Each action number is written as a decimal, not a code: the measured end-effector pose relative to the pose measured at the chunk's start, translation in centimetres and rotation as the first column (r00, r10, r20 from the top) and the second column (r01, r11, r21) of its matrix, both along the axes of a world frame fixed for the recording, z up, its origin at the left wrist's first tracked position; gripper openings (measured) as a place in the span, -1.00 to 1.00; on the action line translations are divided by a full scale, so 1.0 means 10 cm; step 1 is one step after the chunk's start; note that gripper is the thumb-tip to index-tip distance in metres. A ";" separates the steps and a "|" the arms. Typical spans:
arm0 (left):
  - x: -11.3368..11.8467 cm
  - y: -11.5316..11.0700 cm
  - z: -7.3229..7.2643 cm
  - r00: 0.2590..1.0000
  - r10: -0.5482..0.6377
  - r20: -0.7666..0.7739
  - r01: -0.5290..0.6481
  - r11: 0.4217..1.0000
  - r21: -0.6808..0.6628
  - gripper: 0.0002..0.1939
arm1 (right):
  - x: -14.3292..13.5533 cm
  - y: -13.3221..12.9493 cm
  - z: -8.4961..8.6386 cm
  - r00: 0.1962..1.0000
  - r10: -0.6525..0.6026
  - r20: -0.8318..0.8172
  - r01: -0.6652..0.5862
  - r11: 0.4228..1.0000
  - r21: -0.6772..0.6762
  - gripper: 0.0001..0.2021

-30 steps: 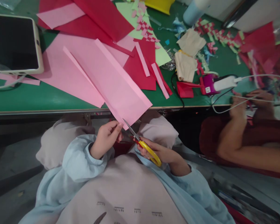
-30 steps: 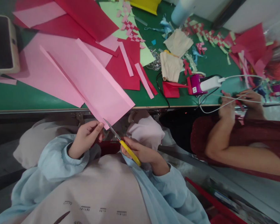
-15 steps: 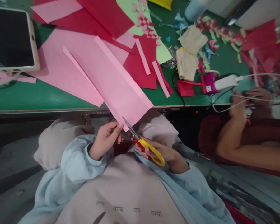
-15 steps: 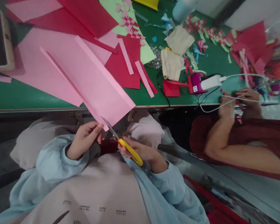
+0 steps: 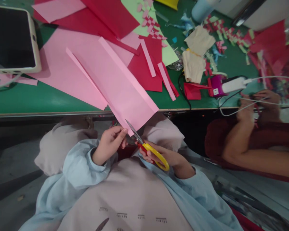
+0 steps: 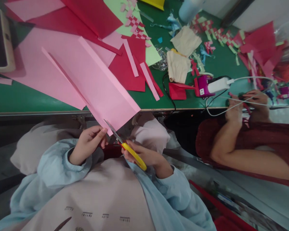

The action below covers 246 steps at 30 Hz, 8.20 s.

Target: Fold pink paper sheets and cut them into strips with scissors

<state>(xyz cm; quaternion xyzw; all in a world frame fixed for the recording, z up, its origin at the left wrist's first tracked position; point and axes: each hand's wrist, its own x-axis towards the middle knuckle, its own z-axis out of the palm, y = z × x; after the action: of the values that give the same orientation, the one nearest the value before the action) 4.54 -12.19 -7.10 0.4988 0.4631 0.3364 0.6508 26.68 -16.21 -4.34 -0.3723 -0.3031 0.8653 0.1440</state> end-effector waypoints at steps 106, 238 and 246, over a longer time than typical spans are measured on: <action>-0.06 0.02 0.11 0.998 0.057 -0.030 -0.055 0.997 0.055 -0.68 | -0.09 0.03 0.08 0.998 0.060 -0.022 -0.060 0.998 0.004 -0.51; -0.12 0.05 0.11 0.999 0.035 -0.001 -0.035 0.999 -0.007 -0.63 | -0.10 0.00 0.05 0.997 0.071 -0.040 -0.071 0.997 0.002 -0.55; -0.11 0.06 0.12 1.000 -0.016 0.025 0.016 0.999 -0.032 -0.63 | -0.13 0.07 0.07 0.991 0.117 -0.057 -0.114 0.992 0.053 -0.51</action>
<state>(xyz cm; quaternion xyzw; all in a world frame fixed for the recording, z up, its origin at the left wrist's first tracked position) 3.47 -11.62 -5.85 0.4878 0.4563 0.3299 0.6671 25.37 -15.51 -3.61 -0.3244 -0.3410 0.8752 0.1118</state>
